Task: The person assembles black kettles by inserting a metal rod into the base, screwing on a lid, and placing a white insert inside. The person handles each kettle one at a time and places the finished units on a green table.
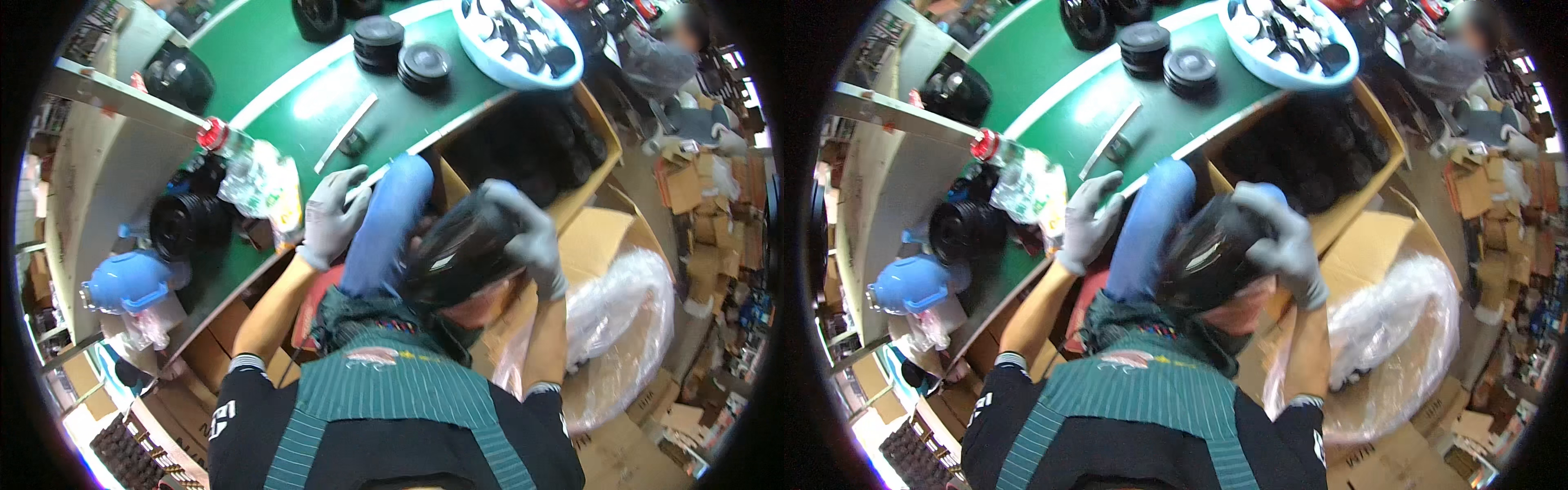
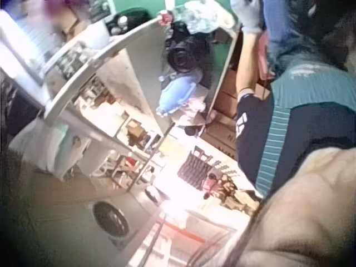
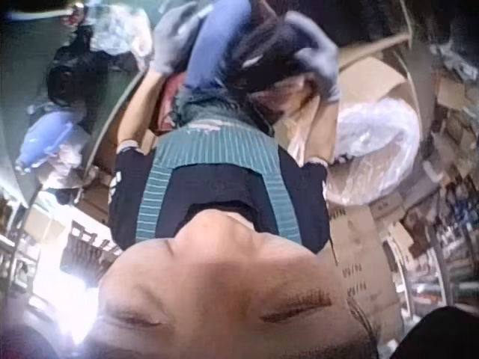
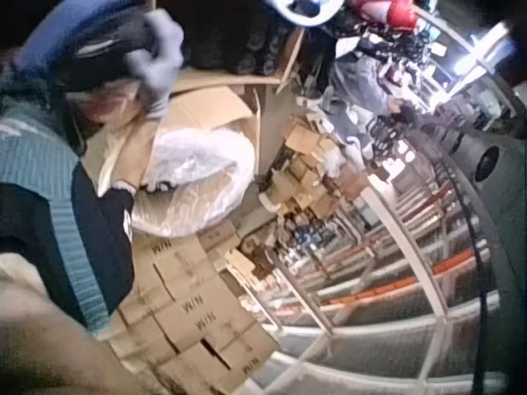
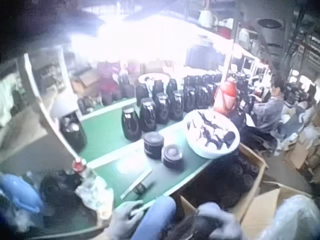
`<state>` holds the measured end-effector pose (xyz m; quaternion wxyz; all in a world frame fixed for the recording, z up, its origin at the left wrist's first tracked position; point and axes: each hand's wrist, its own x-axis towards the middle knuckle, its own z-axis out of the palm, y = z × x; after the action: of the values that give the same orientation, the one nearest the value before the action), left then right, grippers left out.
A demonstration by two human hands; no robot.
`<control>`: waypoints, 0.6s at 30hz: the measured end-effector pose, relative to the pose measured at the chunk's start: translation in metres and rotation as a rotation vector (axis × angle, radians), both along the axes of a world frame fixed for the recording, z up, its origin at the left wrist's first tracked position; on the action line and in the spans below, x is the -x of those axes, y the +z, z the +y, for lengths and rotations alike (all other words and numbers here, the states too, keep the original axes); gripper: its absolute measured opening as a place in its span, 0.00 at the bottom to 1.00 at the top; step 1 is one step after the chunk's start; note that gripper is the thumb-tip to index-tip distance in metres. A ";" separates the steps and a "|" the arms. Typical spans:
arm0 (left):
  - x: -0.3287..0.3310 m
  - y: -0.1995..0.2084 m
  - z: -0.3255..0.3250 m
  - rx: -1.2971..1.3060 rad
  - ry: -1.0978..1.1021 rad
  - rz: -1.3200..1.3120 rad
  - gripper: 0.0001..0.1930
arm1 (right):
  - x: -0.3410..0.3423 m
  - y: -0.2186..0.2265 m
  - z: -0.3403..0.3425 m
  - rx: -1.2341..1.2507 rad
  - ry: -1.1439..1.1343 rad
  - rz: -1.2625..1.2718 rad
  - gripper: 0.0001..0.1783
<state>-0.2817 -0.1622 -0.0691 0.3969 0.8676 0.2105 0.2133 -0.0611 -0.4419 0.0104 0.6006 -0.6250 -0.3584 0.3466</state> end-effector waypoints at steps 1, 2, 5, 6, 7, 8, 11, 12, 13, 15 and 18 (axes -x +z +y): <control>-0.013 -0.030 0.021 -0.278 0.076 0.041 0.30 | 0.000 -0.003 0.008 0.054 0.114 -0.528 0.37; -0.025 -0.052 0.036 -0.445 0.165 0.118 0.37 | 0.021 0.028 0.038 0.167 0.246 -0.615 0.31; -0.051 -0.094 0.064 -0.465 0.373 0.451 0.42 | 0.081 -0.022 0.061 0.194 0.074 -0.870 0.35; -0.053 -0.111 0.083 -0.224 0.360 0.529 0.40 | 0.090 -0.023 0.068 0.203 0.071 -0.862 0.38; -0.048 -0.126 0.092 -0.222 0.367 0.387 0.34 | 0.095 -0.025 0.067 0.227 0.066 -0.849 0.40; -0.048 -0.125 0.100 -0.112 0.296 0.353 0.32 | 0.092 -0.032 0.062 0.190 0.007 -0.717 0.43; -0.061 -0.066 0.080 0.268 0.030 0.122 0.27 | 0.089 -0.075 0.042 0.016 -0.222 -0.202 0.50; -0.067 -0.005 0.057 0.361 -0.044 0.249 0.28 | 0.095 -0.072 0.045 -0.074 -0.339 0.015 0.52; -0.057 0.012 0.051 0.454 -0.150 0.164 0.28 | 0.102 -0.064 0.049 -0.174 -0.432 0.235 0.54; -0.038 0.075 0.025 0.549 -0.335 0.234 0.29 | 0.093 -0.048 0.049 -0.171 -0.419 0.305 0.56; -0.029 0.121 -0.008 0.282 -0.499 0.535 0.29 | 0.081 -0.044 0.049 -0.259 -0.429 0.577 0.53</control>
<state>-0.2525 -0.1702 0.0520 0.4831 0.8540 0.1164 -0.1544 -0.1423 -0.3930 -0.0336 0.8098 -0.4815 -0.0767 0.3264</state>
